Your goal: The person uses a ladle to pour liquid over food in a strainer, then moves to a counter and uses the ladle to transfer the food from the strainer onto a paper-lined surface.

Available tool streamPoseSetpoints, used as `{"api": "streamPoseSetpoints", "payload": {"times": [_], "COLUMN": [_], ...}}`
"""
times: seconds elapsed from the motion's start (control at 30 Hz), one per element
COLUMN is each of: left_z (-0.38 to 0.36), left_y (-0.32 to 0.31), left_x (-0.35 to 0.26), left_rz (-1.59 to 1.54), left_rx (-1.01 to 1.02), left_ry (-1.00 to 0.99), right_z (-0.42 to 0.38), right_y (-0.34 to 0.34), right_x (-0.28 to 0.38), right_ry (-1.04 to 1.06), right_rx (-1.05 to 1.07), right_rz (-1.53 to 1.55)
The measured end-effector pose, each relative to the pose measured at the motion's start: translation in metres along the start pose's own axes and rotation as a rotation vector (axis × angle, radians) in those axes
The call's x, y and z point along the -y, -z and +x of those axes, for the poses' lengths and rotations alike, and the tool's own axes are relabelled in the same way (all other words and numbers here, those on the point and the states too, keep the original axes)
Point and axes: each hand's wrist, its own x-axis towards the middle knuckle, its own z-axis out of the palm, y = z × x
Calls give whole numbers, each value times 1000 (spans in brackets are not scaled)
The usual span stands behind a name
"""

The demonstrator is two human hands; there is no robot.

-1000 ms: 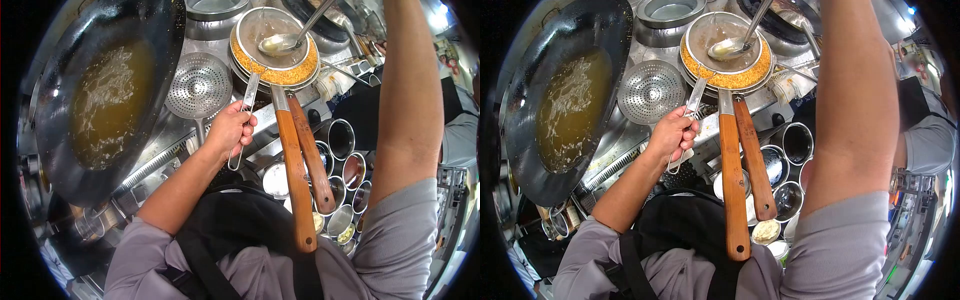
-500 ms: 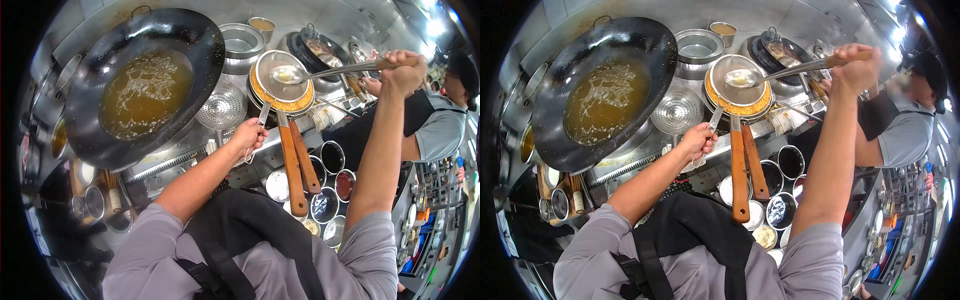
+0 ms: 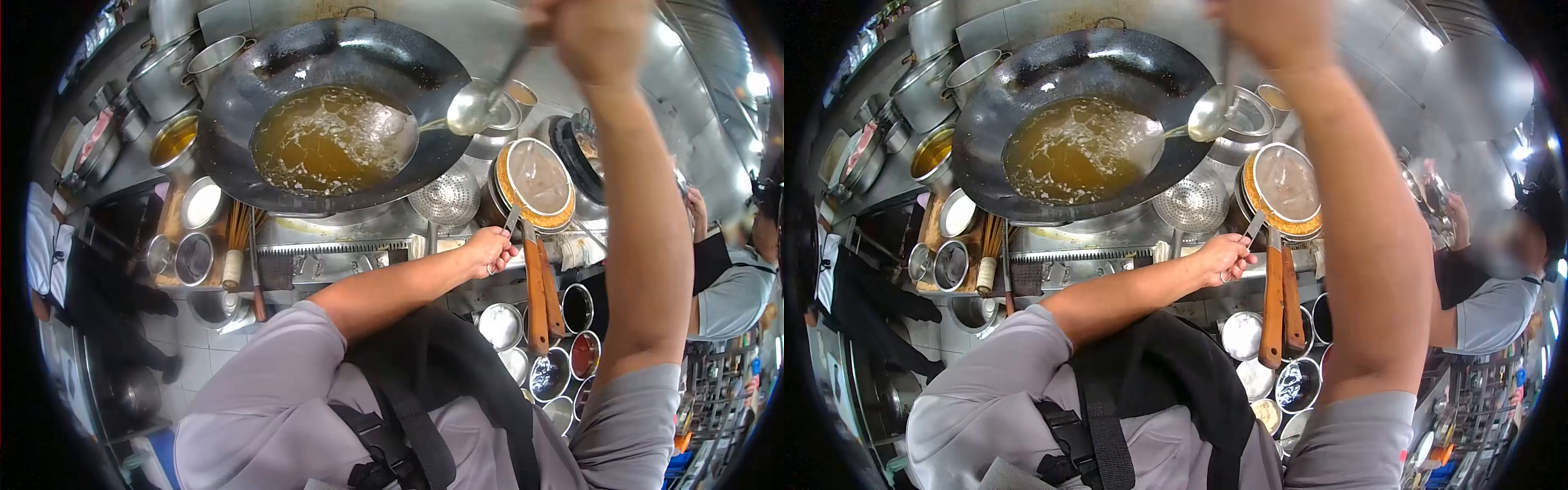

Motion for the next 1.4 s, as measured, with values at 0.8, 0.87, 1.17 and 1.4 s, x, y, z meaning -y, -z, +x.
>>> {"api": "streamPoseSetpoints", "payload": {"times": [0.8,0.87,1.17,1.4], "left_z": [-9,-10,-21,-26], "left_y": [-7,-6,-16,-17], "left_x": [-56,-54,-46,-31], "left_rz": [225,204,-109,-215], "left_rx": [11,16,32,-52], "left_ry": [-28,66,193,147], "right_z": [-58,-57,-88,-91], "right_y": [242,247,238,242], "right_x": [-37,-48,-168,-242], "right_ry": [-132,-122,-555,-695], "right_rx": [-636,-653,-578,-604], "right_rz": [-62,-89,-34,-53]}}
